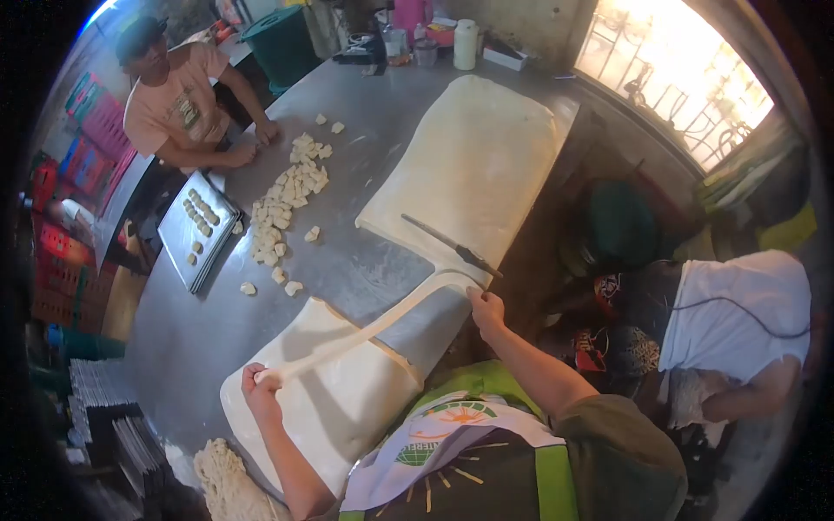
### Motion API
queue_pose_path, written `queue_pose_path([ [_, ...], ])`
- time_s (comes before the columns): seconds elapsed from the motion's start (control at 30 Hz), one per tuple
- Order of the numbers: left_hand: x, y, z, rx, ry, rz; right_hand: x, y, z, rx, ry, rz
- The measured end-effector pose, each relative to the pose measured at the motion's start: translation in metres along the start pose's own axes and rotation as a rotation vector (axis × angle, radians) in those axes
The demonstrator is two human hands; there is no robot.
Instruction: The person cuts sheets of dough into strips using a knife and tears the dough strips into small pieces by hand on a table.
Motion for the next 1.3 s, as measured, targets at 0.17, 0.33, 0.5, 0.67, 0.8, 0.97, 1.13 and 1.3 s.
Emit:
queue_pose_path([
  [0.17,0.074,0.019,0.02,0.175,0.75,0.041,0.034,-0.101,-0.109,-0.885,-0.273,-0.25],
  [0.33,0.25,0.037,0.076,0.342,0.646,-0.484,0.055,-0.22,-0.252,-1.391,-0.464,-0.549],
  [0.5,0.304,0.054,0.042,0.033,0.359,-0.747,0.051,-0.232,-0.315,-1.264,0.332,-0.753],
  [0.67,0.304,0.017,0.072,-0.045,0.593,-0.435,0.03,-0.131,-0.347,-0.195,0.977,-0.952],
  [0.8,0.243,0.012,0.072,-0.108,0.774,-0.278,-0.003,-0.084,-0.374,-0.227,1.094,-1.247],
  [0.97,0.29,0.018,0.054,0.172,0.589,-0.423,0.089,-0.171,-0.294,-0.466,0.062,-1.219],
  [1.13,0.282,0.023,0.085,0.141,0.016,0.0,0.094,-0.218,-0.338,-1.793,-0.142,-0.705],
  [1.3,0.257,0.02,0.123,0.294,0.172,0.072,0.115,-0.217,-0.314,-1.585,-0.475,-1.005],
])
Point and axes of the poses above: each hand's wrist, its own y-axis towards the middle knuckle, its own x-axis out of the palm, z = x × y, the point moved 8 cm from there along y, towards the middle knuckle, and after that the axes turned 1 degree about -y, right-handed, at the moved point
